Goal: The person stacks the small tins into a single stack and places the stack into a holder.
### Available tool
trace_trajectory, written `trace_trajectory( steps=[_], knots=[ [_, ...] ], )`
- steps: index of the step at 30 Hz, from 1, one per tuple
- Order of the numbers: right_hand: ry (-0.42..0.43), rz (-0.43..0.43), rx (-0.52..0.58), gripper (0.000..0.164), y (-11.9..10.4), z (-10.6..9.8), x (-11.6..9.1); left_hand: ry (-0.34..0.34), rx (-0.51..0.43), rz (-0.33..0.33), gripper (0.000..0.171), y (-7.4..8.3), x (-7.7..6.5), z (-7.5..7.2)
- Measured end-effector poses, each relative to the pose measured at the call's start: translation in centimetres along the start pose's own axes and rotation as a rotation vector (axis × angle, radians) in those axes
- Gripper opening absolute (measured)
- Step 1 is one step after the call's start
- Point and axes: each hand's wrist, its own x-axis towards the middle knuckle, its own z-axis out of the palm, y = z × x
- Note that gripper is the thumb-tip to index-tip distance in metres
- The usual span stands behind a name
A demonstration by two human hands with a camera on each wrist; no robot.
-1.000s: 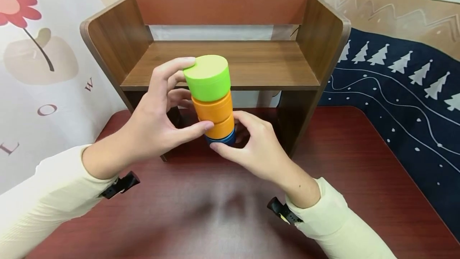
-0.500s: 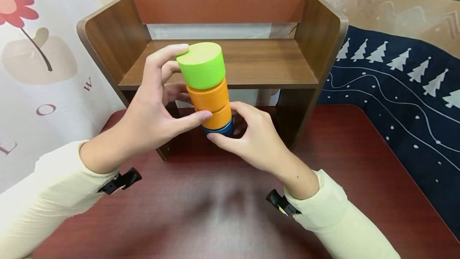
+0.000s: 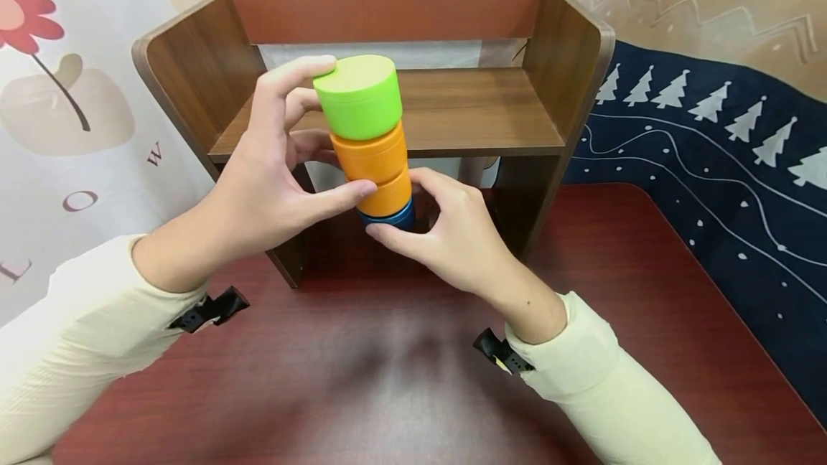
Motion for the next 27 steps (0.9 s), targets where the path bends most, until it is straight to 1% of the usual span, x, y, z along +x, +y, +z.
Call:
trace_trajectory(
  steps=[5,13,22,27],
  knots=[
    [0.013,-0.008,-0.003,0.046,-0.1,-0.4,0.3,-0.009,-0.003,0.004,0.090,0.2,0.6,-0.1],
    [0.037,-0.005,0.004,0.046,-0.5,-1.1,0.8,-0.065,0.041,-0.064,0.093,0.7,1.9,-0.8],
    [0.047,-0.027,0.012,0.047,-0.7,-1.4,1.6,-0.063,0.049,-0.054,0.092,0.8,2.8,-1.4],
    [0.049,-0.026,0.005,0.047,-0.8,-1.6,2.1,-0.058,0.056,-0.064,0.092,0.7,3.3,-1.7]
  ],
)
